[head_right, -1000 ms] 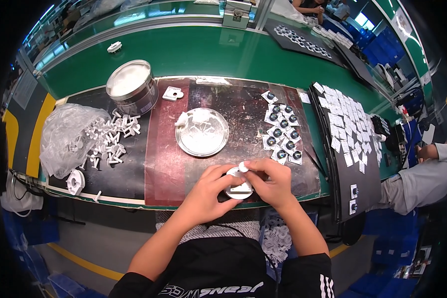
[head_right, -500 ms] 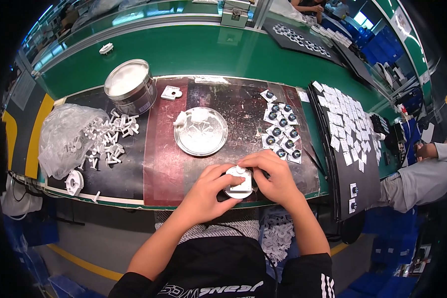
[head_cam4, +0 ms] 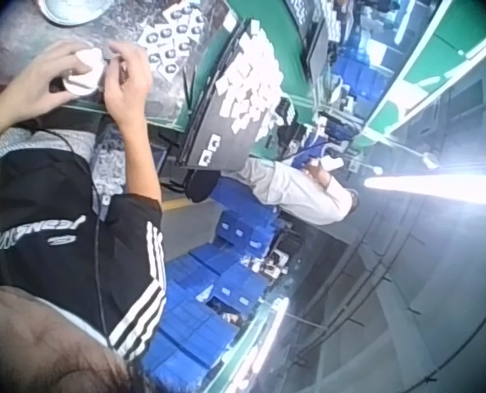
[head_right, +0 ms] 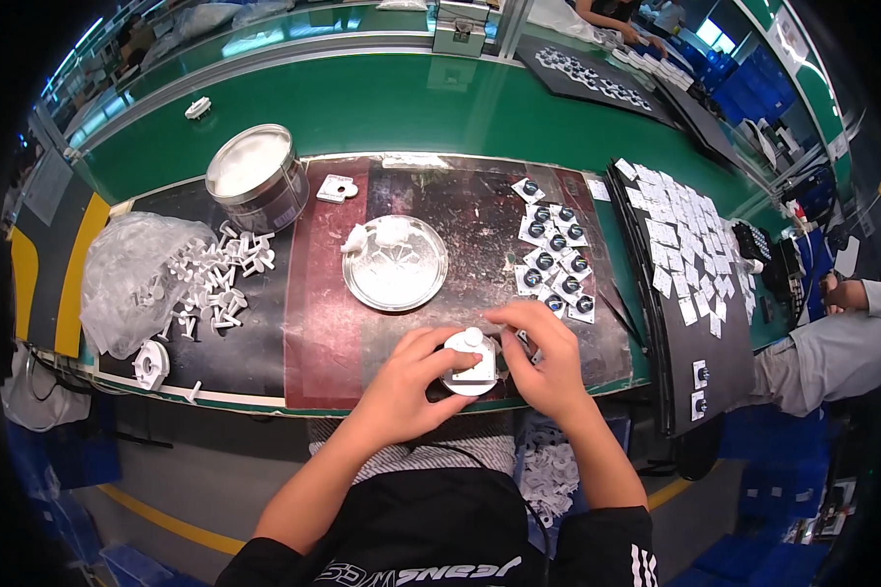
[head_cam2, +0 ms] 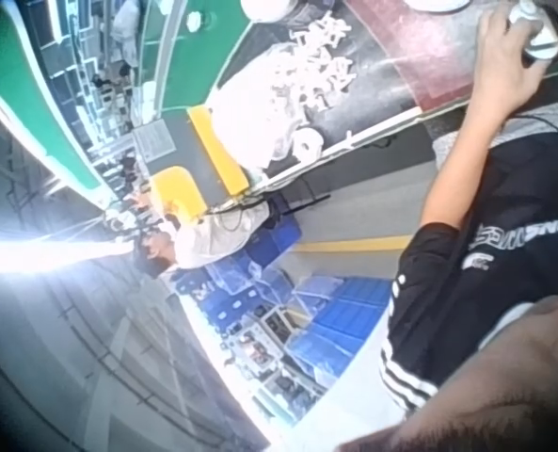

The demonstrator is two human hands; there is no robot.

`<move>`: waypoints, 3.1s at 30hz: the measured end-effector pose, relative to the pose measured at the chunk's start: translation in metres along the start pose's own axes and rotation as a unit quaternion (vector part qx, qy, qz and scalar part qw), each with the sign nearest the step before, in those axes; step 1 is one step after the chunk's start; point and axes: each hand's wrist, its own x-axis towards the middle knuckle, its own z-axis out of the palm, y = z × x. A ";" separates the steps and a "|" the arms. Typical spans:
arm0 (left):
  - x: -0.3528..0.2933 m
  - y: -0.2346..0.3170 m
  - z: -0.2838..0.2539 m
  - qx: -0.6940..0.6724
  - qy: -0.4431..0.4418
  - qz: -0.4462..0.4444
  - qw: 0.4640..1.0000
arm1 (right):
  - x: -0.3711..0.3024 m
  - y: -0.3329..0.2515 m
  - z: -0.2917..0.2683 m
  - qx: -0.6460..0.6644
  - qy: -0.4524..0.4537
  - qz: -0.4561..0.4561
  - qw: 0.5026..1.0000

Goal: Assembling various small plastic and metal components for light fixtures at a factory workstation.

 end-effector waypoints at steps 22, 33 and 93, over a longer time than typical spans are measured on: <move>0.019 -0.075 -0.361 0.002 0.321 -0.131 0.938 | -0.035 0.004 0.039 -0.007 0.036 -0.082 0.996; 0.114 -0.286 -0.421 0.289 0.288 -0.302 0.862 | -0.029 -0.016 0.040 -0.091 0.000 -0.061 0.994; -0.043 -0.006 -0.173 -0.336 0.106 -0.203 0.914 | -0.038 0.005 0.048 -0.107 0.046 -0.054 0.992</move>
